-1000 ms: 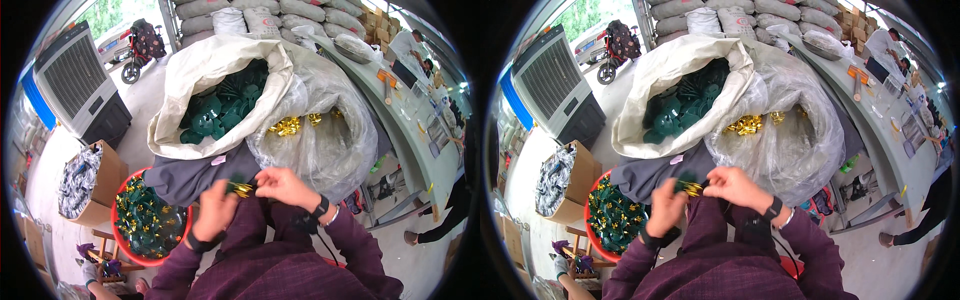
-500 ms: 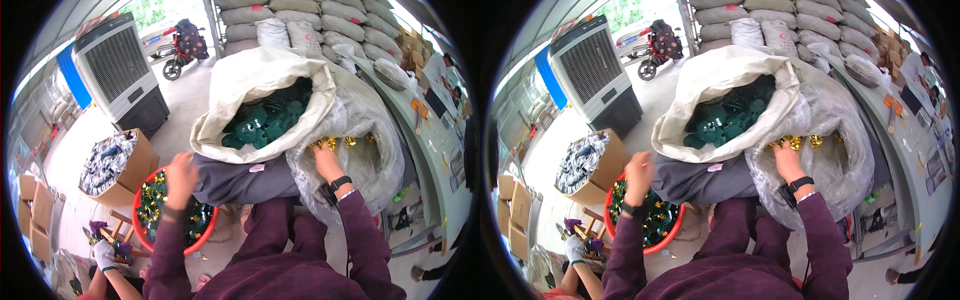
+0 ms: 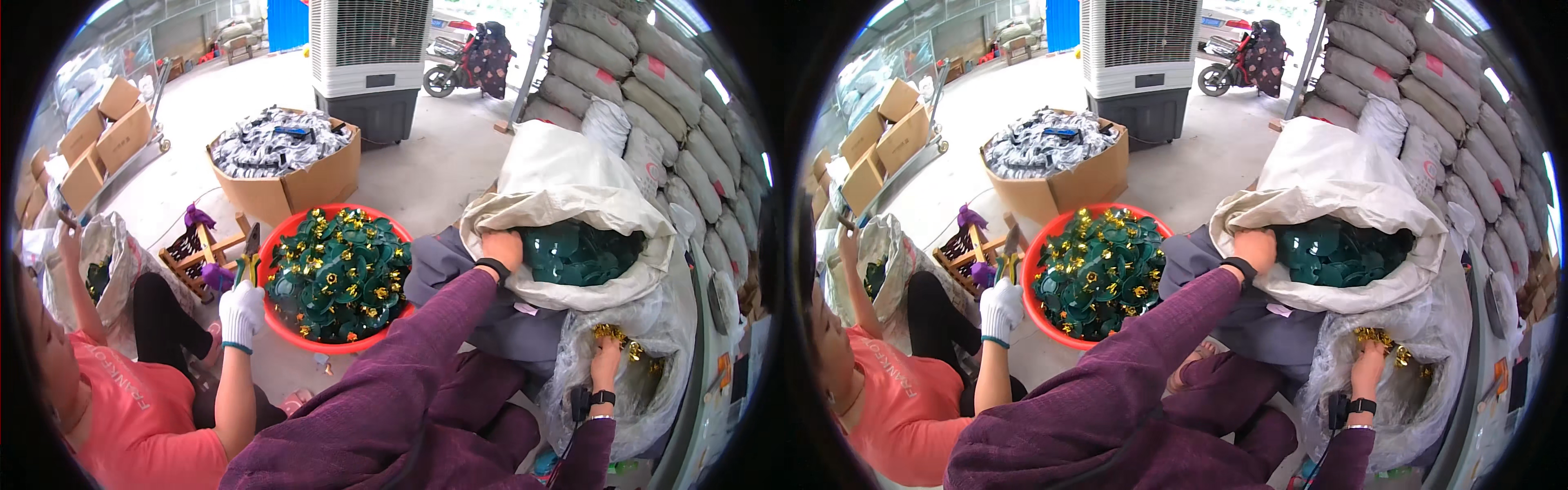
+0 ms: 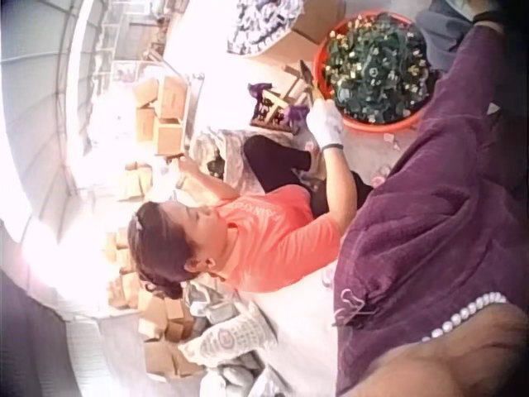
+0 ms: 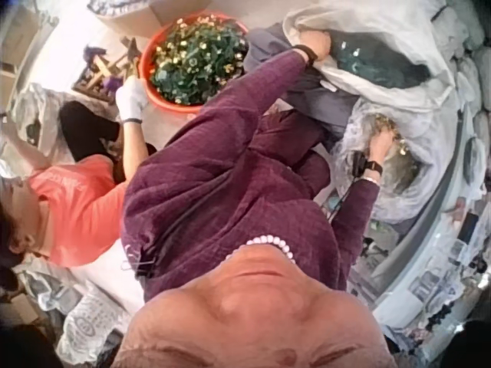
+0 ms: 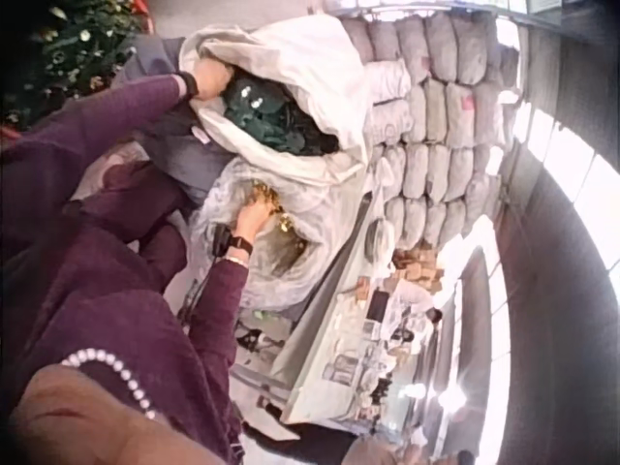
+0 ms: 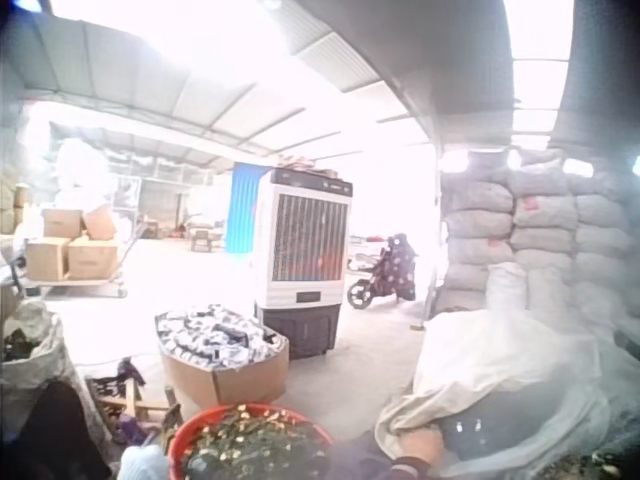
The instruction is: The recorder is assembling small gold-colored components onto green plastic bases in a workshop environment.
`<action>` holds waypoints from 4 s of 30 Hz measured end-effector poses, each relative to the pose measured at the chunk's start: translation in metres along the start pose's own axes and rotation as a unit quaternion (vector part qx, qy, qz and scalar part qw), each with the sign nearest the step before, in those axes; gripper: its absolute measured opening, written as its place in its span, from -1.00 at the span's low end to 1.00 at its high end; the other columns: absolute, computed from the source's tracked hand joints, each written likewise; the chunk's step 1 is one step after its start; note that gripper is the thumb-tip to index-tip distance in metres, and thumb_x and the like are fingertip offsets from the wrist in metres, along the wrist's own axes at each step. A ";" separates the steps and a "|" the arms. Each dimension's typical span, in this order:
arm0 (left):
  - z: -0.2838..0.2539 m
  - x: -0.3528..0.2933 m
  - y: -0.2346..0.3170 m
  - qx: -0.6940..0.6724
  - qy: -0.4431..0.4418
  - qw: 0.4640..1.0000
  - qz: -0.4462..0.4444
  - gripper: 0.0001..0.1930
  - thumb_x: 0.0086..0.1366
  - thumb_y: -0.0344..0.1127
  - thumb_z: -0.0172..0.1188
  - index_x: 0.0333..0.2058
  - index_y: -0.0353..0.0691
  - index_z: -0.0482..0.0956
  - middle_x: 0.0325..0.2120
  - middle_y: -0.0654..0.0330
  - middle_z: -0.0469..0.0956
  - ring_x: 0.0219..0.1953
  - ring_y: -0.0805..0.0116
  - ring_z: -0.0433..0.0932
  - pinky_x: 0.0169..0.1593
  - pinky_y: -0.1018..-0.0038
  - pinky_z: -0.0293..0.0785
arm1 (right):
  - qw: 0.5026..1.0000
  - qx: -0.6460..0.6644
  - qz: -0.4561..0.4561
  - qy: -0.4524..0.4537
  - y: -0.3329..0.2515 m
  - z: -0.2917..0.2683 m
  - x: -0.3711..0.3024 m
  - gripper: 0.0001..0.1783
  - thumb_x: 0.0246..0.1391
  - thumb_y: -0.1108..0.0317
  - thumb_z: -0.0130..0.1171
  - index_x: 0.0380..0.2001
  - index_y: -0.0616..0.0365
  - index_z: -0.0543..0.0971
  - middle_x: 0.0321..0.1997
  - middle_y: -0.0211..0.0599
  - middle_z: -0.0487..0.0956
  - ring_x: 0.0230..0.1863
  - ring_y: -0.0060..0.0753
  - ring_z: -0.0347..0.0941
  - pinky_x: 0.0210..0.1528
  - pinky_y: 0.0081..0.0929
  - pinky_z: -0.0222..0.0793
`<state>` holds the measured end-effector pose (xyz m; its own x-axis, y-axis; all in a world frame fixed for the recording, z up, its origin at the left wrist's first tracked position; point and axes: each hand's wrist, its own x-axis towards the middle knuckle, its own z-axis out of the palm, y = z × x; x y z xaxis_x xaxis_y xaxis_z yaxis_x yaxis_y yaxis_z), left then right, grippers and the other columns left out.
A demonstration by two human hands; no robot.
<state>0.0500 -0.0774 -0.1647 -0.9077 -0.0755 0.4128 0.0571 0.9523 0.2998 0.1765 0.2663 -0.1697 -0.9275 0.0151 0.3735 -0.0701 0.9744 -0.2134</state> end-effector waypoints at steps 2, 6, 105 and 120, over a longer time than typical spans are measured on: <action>-0.005 0.008 0.011 -0.097 -0.061 0.993 -0.007 -0.59 -0.04 -0.30 0.21 -0.16 -0.27 0.45 -0.27 -0.02 0.56 -0.18 0.05 0.55 -0.10 0.17 0.45 | 1.000 -0.024 -0.009 0.016 0.015 -0.004 -0.004 -0.72 -0.17 0.68 -0.01 -0.30 0.29 0.51 -0.19 0.14 0.46 -0.13 0.14 0.40 -0.10 -0.13 0.34; -0.008 -0.001 -0.029 -0.212 -0.037 0.976 -0.023 -0.42 -0.20 -0.32 0.35 -0.11 -0.31 0.45 -0.17 -0.09 0.50 -0.09 -0.01 0.50 -0.02 0.23 0.44 | 0.997 -0.020 -0.039 -0.065 -0.002 -0.010 -0.001 -0.84 -0.12 0.55 0.01 -0.39 0.33 0.51 -0.22 0.18 0.49 -0.17 0.17 0.42 -0.14 -0.06 0.33; -0.077 -0.048 0.017 -0.447 0.018 0.881 0.151 -0.69 0.03 -0.48 0.12 -0.19 -0.41 0.47 -0.45 -0.03 0.56 -0.39 0.18 0.56 -0.29 0.40 0.42 | 0.797 0.595 0.098 0.027 -0.066 -0.057 -0.094 -0.74 0.01 0.51 0.18 -0.17 0.23 0.52 -0.32 -0.49 0.48 -0.30 -0.71 0.40 -0.27 -0.69 0.35; -0.118 -0.172 0.105 -0.525 -0.306 0.779 0.153 -0.83 0.11 -0.54 0.03 -0.27 -0.38 0.42 -0.59 0.24 0.49 -0.58 0.54 0.51 -0.55 0.61 0.42 | 0.841 0.538 -0.050 0.016 -0.112 -0.077 -0.114 -0.70 0.00 0.58 0.17 -0.13 0.30 0.49 -0.20 -0.33 0.45 -0.20 -0.55 0.44 -0.15 -0.61 0.40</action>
<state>0.2610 0.0004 -0.1033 -0.7947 0.5685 0.2128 0.3276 0.1066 0.9388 0.3182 0.1724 -0.1184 -0.8886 -0.0322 0.4575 -0.4540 0.2036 -0.8674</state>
